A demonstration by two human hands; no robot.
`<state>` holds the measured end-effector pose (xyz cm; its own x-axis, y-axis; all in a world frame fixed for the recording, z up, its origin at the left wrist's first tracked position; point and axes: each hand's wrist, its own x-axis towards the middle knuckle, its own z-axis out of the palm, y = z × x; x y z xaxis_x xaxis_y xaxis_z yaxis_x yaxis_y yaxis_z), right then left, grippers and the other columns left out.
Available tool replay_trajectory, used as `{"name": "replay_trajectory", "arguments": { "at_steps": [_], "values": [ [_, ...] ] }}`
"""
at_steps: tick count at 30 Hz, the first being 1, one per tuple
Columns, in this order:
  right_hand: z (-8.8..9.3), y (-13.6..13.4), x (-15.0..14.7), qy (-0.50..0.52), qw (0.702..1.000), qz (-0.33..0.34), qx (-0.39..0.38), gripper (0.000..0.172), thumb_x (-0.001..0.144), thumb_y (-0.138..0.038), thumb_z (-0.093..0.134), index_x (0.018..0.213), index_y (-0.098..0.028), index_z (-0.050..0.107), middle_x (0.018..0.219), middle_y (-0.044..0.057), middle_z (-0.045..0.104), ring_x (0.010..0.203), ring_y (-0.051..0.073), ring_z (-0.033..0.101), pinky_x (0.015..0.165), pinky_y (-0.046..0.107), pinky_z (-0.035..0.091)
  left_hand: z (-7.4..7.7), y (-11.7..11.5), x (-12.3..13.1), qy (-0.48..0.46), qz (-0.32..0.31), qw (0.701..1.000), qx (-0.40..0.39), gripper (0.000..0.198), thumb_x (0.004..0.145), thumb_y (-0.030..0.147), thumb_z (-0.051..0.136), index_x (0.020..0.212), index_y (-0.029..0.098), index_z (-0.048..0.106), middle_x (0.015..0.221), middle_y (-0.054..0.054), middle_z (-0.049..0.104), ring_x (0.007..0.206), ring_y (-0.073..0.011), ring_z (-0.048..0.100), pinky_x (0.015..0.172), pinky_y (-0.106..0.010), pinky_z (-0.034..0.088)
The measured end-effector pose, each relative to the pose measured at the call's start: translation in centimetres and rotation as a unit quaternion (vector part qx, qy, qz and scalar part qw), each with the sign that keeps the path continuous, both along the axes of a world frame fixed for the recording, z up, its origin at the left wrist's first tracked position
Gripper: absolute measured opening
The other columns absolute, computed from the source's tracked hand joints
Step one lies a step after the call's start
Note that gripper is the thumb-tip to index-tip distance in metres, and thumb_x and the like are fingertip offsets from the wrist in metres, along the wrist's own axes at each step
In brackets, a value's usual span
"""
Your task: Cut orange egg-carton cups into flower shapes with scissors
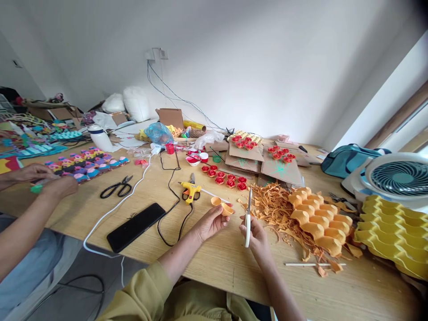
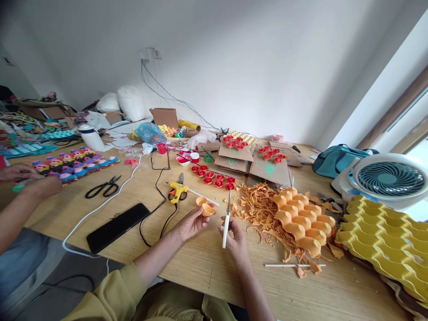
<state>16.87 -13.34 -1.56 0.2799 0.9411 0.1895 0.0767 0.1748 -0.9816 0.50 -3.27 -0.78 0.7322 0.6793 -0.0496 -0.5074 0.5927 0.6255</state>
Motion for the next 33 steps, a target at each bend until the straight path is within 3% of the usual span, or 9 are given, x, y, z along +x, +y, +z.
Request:
{"name": "replay_trajectory", "arguments": {
  "at_steps": [5, 10, 15, 20, 26, 33],
  "values": [
    [0.4, -0.1, -0.1, -0.029, 0.999, -0.019, 0.024, 0.037, 0.080, -0.043, 0.070, 0.109, -0.022, 0.062, 0.085, 0.002, 0.064, 0.079, 0.020, 0.057, 0.077, 0.033, 0.045, -0.5, 0.0, 0.3, 0.033, -0.026, 0.999, -0.002, 0.037, 0.087, 0.039, 0.068, 0.108, 0.009, 0.065, 0.091, -0.015, 0.074, 0.066, -0.0122, 0.067, 0.054, -0.018, 0.047],
    [0.3, 0.0, -0.3, -0.077, 0.992, -0.084, 0.050, 0.027, 0.080, -0.038, 0.070, 0.100, -0.022, 0.063, 0.096, 0.005, 0.065, 0.087, 0.022, 0.056, 0.083, 0.037, 0.045, -0.4, -0.3, 0.5, 0.080, -0.030, 0.995, 0.056, 0.043, 0.080, 0.049, 0.073, 0.093, 0.009, 0.064, 0.084, -0.014, 0.074, 0.061, -0.0123, 0.067, 0.050, -0.017, 0.044],
    [0.4, 0.3, -0.5, -0.059, 0.990, -0.089, 0.089, 0.022, 0.082, -0.035, 0.069, 0.099, -0.023, 0.061, 0.103, 0.006, 0.064, 0.101, 0.023, 0.056, 0.094, 0.040, 0.043, -0.1, -0.9, 0.9, 0.145, -0.034, 0.982, 0.117, 0.049, 0.073, 0.057, 0.075, 0.083, 0.012, 0.060, 0.079, -0.012, 0.073, 0.057, -0.0123, 0.066, 0.047, -0.017, 0.041],
    [0.7, 0.3, -1.1, -0.008, 0.995, -0.061, 0.075, 0.032, 0.081, -0.038, 0.070, 0.107, -0.024, 0.056, 0.092, 0.003, 0.064, 0.084, 0.020, 0.059, 0.080, 0.036, 0.050, 0.1, -1.4, 1.2, 0.181, -0.041, 0.973, 0.139, 0.051, 0.072, 0.061, 0.074, 0.081, 0.013, 0.059, 0.068, -0.005, 0.068, 0.053, -0.0114, 0.064, 0.046, -0.017, 0.039],
    [1.0, 0.7, -1.2, -0.024, 0.994, -0.071, 0.078, 0.028, 0.083, -0.034, 0.067, 0.106, -0.025, 0.053, 0.085, 0.000, 0.062, 0.078, 0.018, 0.059, 0.077, 0.033, 0.049, -0.1, -1.0, 0.9, 0.203, -0.048, 0.957, 0.204, 0.046, 0.082, 0.060, 0.064, 0.084, 0.014, 0.059, 0.073, -0.006, 0.067, 0.057, -0.0104, 0.061, 0.047, -0.017, 0.040],
    [0.8, 1.0, -1.1, -0.044, 0.990, -0.097, 0.089, 0.020, 0.081, -0.026, 0.065, 0.097, -0.024, 0.054, 0.084, -0.001, 0.062, 0.079, 0.017, 0.059, 0.077, 0.031, 0.047, 0.3, -0.9, 0.9, 0.225, 0.007, 0.941, 0.252, 0.044, 0.075, 0.048, 0.077, 0.101, 0.015, 0.062, 0.089, -0.006, 0.068, 0.076, -0.0169, 0.065, 0.053, -0.021, 0.048]
  ]
}}
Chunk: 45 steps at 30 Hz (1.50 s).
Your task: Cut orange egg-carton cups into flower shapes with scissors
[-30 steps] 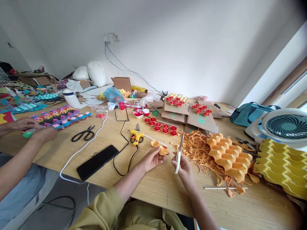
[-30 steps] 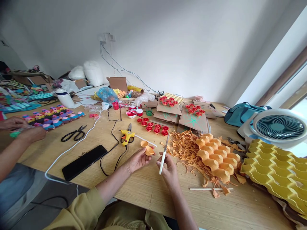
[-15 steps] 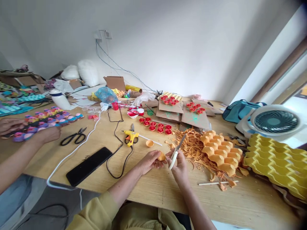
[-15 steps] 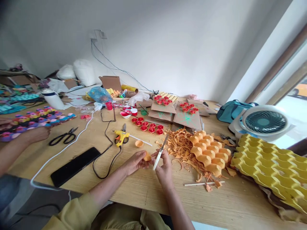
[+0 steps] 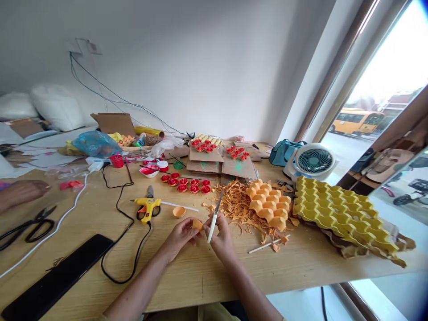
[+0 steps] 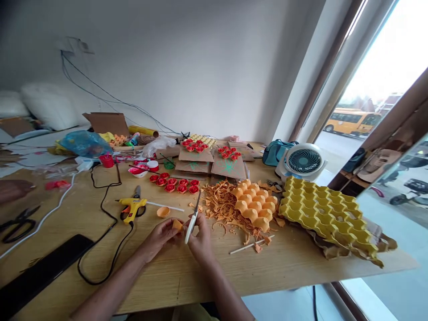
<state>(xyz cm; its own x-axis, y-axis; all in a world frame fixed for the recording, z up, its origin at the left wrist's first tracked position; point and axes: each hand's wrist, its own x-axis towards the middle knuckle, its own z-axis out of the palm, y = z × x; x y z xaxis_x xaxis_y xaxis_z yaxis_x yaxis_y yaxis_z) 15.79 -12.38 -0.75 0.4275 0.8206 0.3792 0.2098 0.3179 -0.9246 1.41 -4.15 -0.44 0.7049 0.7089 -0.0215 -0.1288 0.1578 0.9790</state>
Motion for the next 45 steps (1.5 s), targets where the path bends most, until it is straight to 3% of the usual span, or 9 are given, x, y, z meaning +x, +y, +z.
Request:
{"name": "replay_trajectory", "arguments": {
  "at_steps": [4, 11, 17, 19, 22, 25, 32, 45],
  "values": [
    [-0.3, 0.2, 0.1, -0.011, 1.000, -0.001, -0.003, 0.021, 0.081, -0.028, 0.066, 0.097, -0.023, 0.054, 0.084, 0.000, 0.063, 0.078, 0.017, 0.060, 0.074, 0.030, 0.049, 0.2, 0.0, 0.1, -0.009, 0.017, 1.000, -0.005, 0.045, 0.074, 0.044, 0.079, 0.106, 0.017, 0.062, 0.096, -0.007, 0.070, 0.080, -0.0184, 0.067, 0.059, -0.024, 0.051],
    [-0.6, 0.0, 0.6, -0.041, 0.999, 0.001, -0.014, 0.025, 0.087, -0.034, 0.061, 0.106, -0.022, 0.051, 0.085, 0.000, 0.062, 0.078, 0.017, 0.058, 0.073, 0.030, 0.048, 0.1, 0.0, 0.2, -0.027, 0.046, 0.998, -0.044, 0.049, 0.063, 0.045, 0.086, 0.091, 0.014, 0.060, 0.082, -0.003, 0.068, 0.067, -0.0152, 0.067, 0.054, -0.023, 0.050],
    [-0.8, -0.6, 2.0, -0.131, 0.991, -0.029, -0.024, 0.016, 0.080, -0.030, 0.067, 0.086, -0.023, 0.055, 0.077, -0.002, 0.055, 0.073, 0.017, 0.048, 0.073, 0.032, 0.036, -0.3, 0.7, 0.0, -0.094, 0.121, 0.980, -0.129, 0.064, 0.054, 0.051, 0.089, 0.096, 0.017, 0.054, 0.081, -0.001, 0.069, 0.061, -0.0128, 0.066, 0.052, -0.021, 0.049],
    [-0.6, -1.0, 2.3, -0.238, 0.970, -0.033, -0.028, 0.013, 0.080, -0.029, 0.066, 0.085, -0.023, 0.056, 0.077, -0.002, 0.058, 0.074, 0.018, 0.050, 0.076, 0.033, 0.034, -0.3, 0.8, -0.1, -0.102, 0.127, 0.977, -0.138, 0.062, 0.056, 0.052, 0.087, 0.095, 0.018, 0.053, 0.081, -0.002, 0.071, 0.061, -0.0122, 0.066, 0.051, -0.020, 0.048],
    [-0.2, -1.5, 2.4, -0.406, 0.912, -0.052, -0.035, 0.010, 0.083, -0.030, 0.062, 0.084, -0.022, 0.055, 0.077, -0.001, 0.060, 0.075, 0.018, 0.054, 0.077, 0.034, 0.032, -0.1, 0.8, -0.2, -0.112, 0.133, 0.975, -0.140, 0.059, 0.060, 0.052, 0.085, 0.094, 0.017, 0.052, 0.079, -0.004, 0.073, 0.059, -0.0109, 0.065, 0.050, -0.018, 0.047],
    [0.2, -1.6, 2.2, -0.470, 0.879, -0.073, -0.041, 0.012, 0.083, -0.032, 0.061, 0.085, -0.022, 0.054, 0.077, -0.001, 0.061, 0.076, 0.019, 0.056, 0.077, 0.034, 0.031, 0.0, 0.8, -0.2, -0.113, 0.139, 0.975, -0.133, 0.057, 0.062, 0.053, 0.084, 0.092, 0.016, 0.053, 0.076, -0.003, 0.072, 0.057, -0.0104, 0.065, 0.049, -0.018, 0.047],
    [0.5, -1.6, 2.0, -0.501, 0.859, -0.093, -0.057, 0.012, 0.084, -0.032, 0.060, 0.091, -0.023, 0.057, 0.084, 0.002, 0.066, 0.080, 0.020, 0.059, 0.079, 0.035, 0.031, 0.3, 0.5, -0.1, -0.099, 0.136, 0.979, -0.118, 0.060, 0.058, 0.056, 0.084, 0.088, 0.015, 0.052, 0.073, -0.003, 0.072, 0.054, -0.0092, 0.063, 0.048, -0.017, 0.045],
    [0.4, -1.6, 2.1, -0.514, 0.851, -0.099, -0.032, 0.010, 0.090, -0.030, 0.055, 0.085, -0.022, 0.060, 0.072, 0.000, 0.067, 0.071, 0.018, 0.059, 0.080, 0.034, 0.028, -0.1, 0.7, -0.2, -0.088, 0.127, 0.981, -0.119, 0.060, 0.059, 0.057, 0.083, 0.088, 0.016, 0.051, 0.074, -0.005, 0.073, 0.053, -0.0101, 0.062, 0.050, -0.019, 0.045]
  ]
}}
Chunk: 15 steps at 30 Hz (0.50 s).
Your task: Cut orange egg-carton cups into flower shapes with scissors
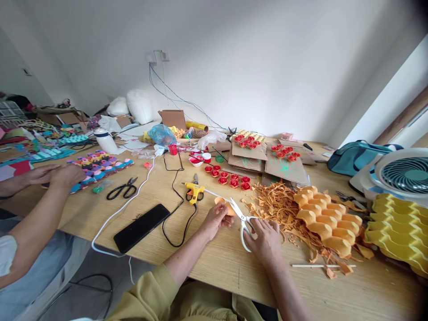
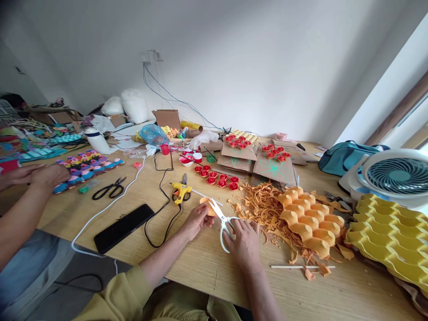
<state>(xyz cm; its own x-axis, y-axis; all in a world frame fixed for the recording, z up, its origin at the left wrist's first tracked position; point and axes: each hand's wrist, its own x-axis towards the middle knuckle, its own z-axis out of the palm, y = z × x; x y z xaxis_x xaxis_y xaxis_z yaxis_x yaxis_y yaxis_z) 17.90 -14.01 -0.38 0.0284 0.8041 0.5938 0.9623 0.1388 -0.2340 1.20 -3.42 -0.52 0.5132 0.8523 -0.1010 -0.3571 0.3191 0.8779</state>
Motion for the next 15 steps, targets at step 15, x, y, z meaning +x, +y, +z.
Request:
{"name": "replay_trajectory", "arguments": {
  "at_steps": [15],
  "values": [
    [-0.39, 0.03, 0.36, -0.022, 1.000, 0.006, -0.016, 0.019, 0.092, -0.030, 0.052, 0.076, -0.021, 0.055, 0.069, 0.001, 0.067, 0.067, 0.016, 0.059, 0.077, 0.032, 0.028, 0.30, -0.21, -0.09, 0.001, 0.006, 0.999, 0.038, 0.062, 0.056, 0.060, 0.083, 0.087, 0.017, 0.050, 0.070, -0.001, 0.069, 0.053, -0.0099, 0.060, 0.051, -0.019, 0.044]
  ]
}}
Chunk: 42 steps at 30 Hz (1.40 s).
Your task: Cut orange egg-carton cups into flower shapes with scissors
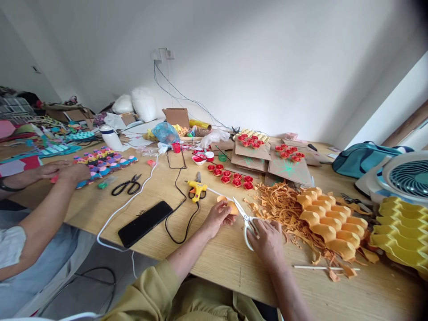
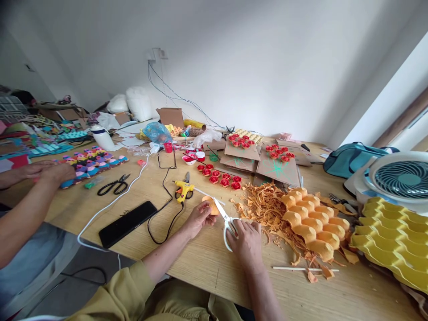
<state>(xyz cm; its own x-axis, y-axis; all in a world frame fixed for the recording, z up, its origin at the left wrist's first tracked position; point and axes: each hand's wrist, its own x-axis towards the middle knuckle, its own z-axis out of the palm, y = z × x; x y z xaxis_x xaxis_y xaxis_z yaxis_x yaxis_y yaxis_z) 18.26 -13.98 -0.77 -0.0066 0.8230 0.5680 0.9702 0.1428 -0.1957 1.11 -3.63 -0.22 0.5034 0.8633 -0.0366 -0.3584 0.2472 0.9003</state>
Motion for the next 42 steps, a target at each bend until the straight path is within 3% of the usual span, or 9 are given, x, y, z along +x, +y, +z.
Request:
{"name": "replay_trajectory", "arguments": {
  "at_steps": [4, 9, 15, 17, 21, 25, 32, 39, 42],
  "values": [
    [-0.5, 0.2, 0.1, 0.004, 1.000, -0.007, -0.004, 0.018, 0.093, -0.028, 0.051, 0.077, -0.021, 0.056, 0.070, 0.000, 0.068, 0.065, 0.016, 0.060, 0.075, 0.032, 0.028, 0.0, -0.1, 0.0, -0.001, -0.002, 1.000, 0.006, 0.060, 0.058, 0.056, 0.084, 0.091, 0.016, 0.053, 0.078, -0.003, 0.070, 0.058, -0.0109, 0.062, 0.052, -0.020, 0.044],
    [-1.1, 0.4, 0.3, 0.053, 0.997, -0.052, 0.018, 0.019, 0.091, -0.033, 0.052, 0.077, -0.021, 0.056, 0.066, 0.000, 0.066, 0.062, 0.017, 0.060, 0.073, 0.031, 0.029, -0.2, 0.0, 0.0, 0.001, 0.013, 0.998, 0.062, 0.050, 0.065, 0.044, 0.084, 0.098, 0.017, 0.059, 0.097, -0.006, 0.068, 0.082, -0.0150, 0.064, 0.060, -0.021, 0.046],
    [-1.0, 0.5, 0.5, 0.096, 0.990, -0.097, -0.018, 0.020, 0.089, -0.037, 0.053, 0.076, -0.022, 0.055, 0.070, 0.000, 0.069, 0.070, 0.018, 0.064, 0.074, 0.031, 0.030, -0.6, 0.3, 0.3, 0.052, 0.031, 0.989, 0.138, 0.040, 0.069, 0.029, 0.080, 0.101, 0.019, 0.058, 0.103, -0.005, 0.066, 0.097, -0.0177, 0.063, 0.082, -0.027, 0.049],
    [-1.0, 0.5, 0.7, 0.092, 0.988, -0.117, -0.031, 0.021, 0.088, -0.039, 0.054, 0.075, -0.022, 0.055, 0.071, 0.000, 0.069, 0.072, 0.019, 0.063, 0.074, 0.031, 0.029, -1.0, 0.3, 0.3, 0.104, 0.051, 0.973, 0.197, 0.034, 0.070, 0.024, 0.077, 0.098, 0.019, 0.059, 0.104, -0.005, 0.066, 0.096, -0.0180, 0.063, 0.082, -0.028, 0.048],
    [-1.4, 0.4, 1.1, 0.084, 0.986, -0.136, -0.039, 0.022, 0.086, -0.040, 0.056, 0.074, -0.023, 0.056, 0.071, 0.000, 0.068, 0.071, 0.019, 0.063, 0.073, 0.032, 0.029, -1.8, 0.4, 0.2, 0.231, 0.098, 0.915, 0.316, 0.025, 0.069, 0.016, 0.074, 0.090, 0.020, 0.061, 0.098, -0.004, 0.068, 0.085, -0.0169, 0.061, 0.074, -0.027, 0.045],
    [-1.4, 0.4, 1.1, 0.090, 0.986, -0.135, -0.050, 0.019, 0.086, -0.040, 0.057, 0.078, -0.023, 0.058, 0.073, 0.000, 0.068, 0.073, 0.019, 0.063, 0.072, 0.031, 0.030, -2.1, 0.5, 0.0, 0.270, 0.100, 0.879, 0.380, 0.019, 0.071, 0.016, 0.072, 0.081, 0.020, 0.057, 0.093, -0.003, 0.067, 0.083, -0.0180, 0.059, 0.079, -0.031, 0.045],
    [-1.3, 0.4, 0.8, 0.092, 0.986, -0.128, -0.051, 0.017, 0.086, -0.037, 0.057, 0.077, -0.023, 0.058, 0.072, 0.000, 0.068, 0.072, 0.019, 0.062, 0.072, 0.031, 0.029, -2.5, 0.4, 0.0, 0.323, 0.093, 0.855, 0.394, 0.025, 0.065, 0.015, 0.075, 0.078, 0.021, 0.055, 0.088, -0.002, 0.062, 0.086, -0.0213, 0.057, 0.080, -0.034, 0.044],
    [-1.2, 0.5, 0.6, 0.097, 0.985, -0.133, -0.059, 0.013, 0.086, -0.035, 0.058, 0.081, -0.023, 0.059, 0.075, 0.000, 0.069, 0.075, 0.019, 0.063, 0.074, 0.031, 0.029, -2.6, 0.3, -0.1, 0.320, 0.063, 0.859, 0.396, 0.060, 0.057, 0.016, 0.083, 0.112, 0.023, 0.061, 0.114, -0.009, 0.065, 0.110, -0.0296, 0.058, 0.099, -0.045, 0.043],
    [-1.1, 0.4, 0.5, 0.102, 0.984, -0.135, -0.064, 0.014, 0.086, -0.035, 0.057, 0.079, -0.023, 0.059, 0.076, 0.000, 0.069, 0.076, 0.019, 0.063, 0.074, 0.031, 0.029, -2.3, 0.2, -0.1, 0.308, 0.052, 0.861, 0.401, 0.058, 0.062, 0.018, 0.081, 0.117, 0.022, 0.063, 0.120, -0.012, 0.065, 0.117, -0.0310, 0.056, 0.105, -0.047, 0.041]
  ]
}}
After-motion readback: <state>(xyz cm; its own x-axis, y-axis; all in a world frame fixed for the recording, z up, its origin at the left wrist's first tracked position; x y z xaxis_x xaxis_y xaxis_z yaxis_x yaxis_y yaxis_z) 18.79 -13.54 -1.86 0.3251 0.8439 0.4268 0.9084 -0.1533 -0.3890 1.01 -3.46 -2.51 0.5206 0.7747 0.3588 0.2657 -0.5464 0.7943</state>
